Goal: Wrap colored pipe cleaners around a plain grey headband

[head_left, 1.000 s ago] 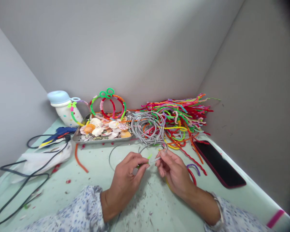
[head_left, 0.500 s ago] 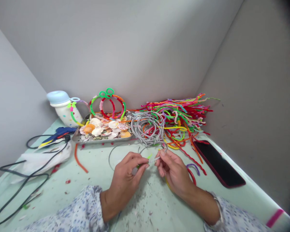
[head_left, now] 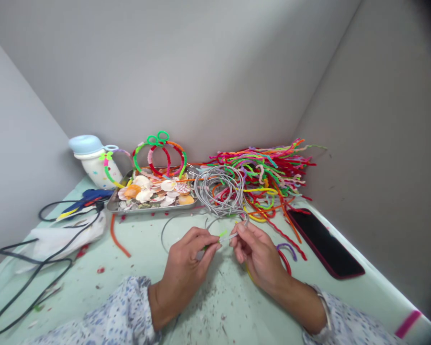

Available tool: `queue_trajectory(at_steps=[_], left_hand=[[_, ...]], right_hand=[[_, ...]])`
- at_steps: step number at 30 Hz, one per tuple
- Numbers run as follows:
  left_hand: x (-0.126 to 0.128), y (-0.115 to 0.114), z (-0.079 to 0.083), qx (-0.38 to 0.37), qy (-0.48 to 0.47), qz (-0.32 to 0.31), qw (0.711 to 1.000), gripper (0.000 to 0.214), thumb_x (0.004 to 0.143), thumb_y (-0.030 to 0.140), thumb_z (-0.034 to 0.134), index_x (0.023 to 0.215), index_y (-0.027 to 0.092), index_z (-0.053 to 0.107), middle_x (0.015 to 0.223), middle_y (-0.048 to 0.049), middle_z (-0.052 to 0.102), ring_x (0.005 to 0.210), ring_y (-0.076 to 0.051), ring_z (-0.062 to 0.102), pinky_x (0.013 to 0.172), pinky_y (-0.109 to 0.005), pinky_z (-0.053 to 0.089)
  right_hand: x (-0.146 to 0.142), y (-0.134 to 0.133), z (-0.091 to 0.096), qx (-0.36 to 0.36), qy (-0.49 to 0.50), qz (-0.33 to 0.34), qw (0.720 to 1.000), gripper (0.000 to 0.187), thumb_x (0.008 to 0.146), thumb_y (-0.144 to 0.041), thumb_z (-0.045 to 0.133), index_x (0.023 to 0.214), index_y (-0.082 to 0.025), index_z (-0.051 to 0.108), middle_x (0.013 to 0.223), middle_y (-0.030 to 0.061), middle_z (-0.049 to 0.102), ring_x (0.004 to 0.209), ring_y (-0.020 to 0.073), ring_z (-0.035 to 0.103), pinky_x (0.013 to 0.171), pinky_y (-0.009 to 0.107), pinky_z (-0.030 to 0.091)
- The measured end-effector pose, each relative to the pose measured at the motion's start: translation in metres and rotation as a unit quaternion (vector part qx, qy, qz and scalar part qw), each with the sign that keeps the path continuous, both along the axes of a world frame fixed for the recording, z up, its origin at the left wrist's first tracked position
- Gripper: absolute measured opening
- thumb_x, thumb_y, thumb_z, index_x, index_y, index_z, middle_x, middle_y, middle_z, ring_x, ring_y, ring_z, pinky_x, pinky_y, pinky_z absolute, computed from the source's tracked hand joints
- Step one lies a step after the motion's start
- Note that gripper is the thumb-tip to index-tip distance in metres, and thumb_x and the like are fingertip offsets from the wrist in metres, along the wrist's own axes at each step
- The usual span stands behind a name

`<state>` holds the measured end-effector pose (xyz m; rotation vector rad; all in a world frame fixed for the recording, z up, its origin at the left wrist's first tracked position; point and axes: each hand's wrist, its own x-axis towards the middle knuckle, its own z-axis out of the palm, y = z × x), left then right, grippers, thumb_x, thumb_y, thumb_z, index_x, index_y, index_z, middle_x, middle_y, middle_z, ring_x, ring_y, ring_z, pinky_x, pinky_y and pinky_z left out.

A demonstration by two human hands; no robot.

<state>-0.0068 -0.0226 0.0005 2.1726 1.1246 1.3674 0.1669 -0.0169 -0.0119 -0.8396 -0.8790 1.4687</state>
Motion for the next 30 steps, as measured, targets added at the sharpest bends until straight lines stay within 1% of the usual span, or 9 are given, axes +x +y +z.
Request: queue_trajectory(at_steps=[8, 15, 22, 30], left_hand=[[0.0, -0.001, 0.001, -0.033, 0.03, -0.009, 0.999, 0.012, 0.089, 0.012, 0.06, 0.094, 0.017, 0.07, 0.087, -0.0042, 0.065, 0.079, -0.014, 0.063, 0.071, -0.024, 0.05], [0.002, -0.001, 0.005, -0.086, 0.058, -0.011, 0.995, 0.01, 0.092, 0.015, 0.055, 0.093, 0.018, 0.065, 0.087, -0.0029, 0.063, 0.079, -0.015, 0.061, 0.071, -0.026, 0.047], [0.002, -0.003, 0.01, -0.135, 0.056, -0.029, 0.989, 0.014, 0.094, 0.018, 0.049, 0.087, 0.019, 0.062, 0.083, -0.0026, 0.059, 0.077, -0.017, 0.057, 0.07, -0.027, 0.044], [0.001, 0.001, 0.007, -0.219, 0.032, -0.065, 0.973, 0.016, 0.094, 0.022, 0.048, 0.083, 0.018, 0.059, 0.079, -0.0012, 0.055, 0.074, -0.016, 0.053, 0.069, -0.027, 0.04]], right_hand=[[0.0, 0.001, 0.001, -0.001, -0.001, 0.008, 1.0, 0.027, 0.087, -0.041, 0.067, 0.075, -0.016, 0.062, 0.064, -0.0014, 0.066, 0.04, 0.003, 0.05, 0.041, 0.014, 0.034], [0.001, 0.001, -0.001, 0.008, -0.027, 0.012, 1.0, 0.026, 0.09, -0.04, 0.063, 0.079, -0.016, 0.063, 0.065, -0.0008, 0.067, 0.037, 0.0014, 0.045, 0.04, 0.015, 0.031], [0.0, 0.0, 0.001, 0.021, -0.05, 0.001, 0.999, 0.026, 0.088, -0.041, 0.063, 0.079, -0.016, 0.064, 0.065, -0.0009, 0.066, 0.035, 0.0014, 0.035, 0.037, 0.018, 0.023], [0.001, -0.002, 0.004, 0.019, -0.06, 0.007, 0.998, 0.026, 0.087, -0.041, 0.063, 0.079, -0.017, 0.064, 0.062, -0.0024, 0.064, 0.035, 0.0022, 0.03, 0.037, 0.02, 0.018]])
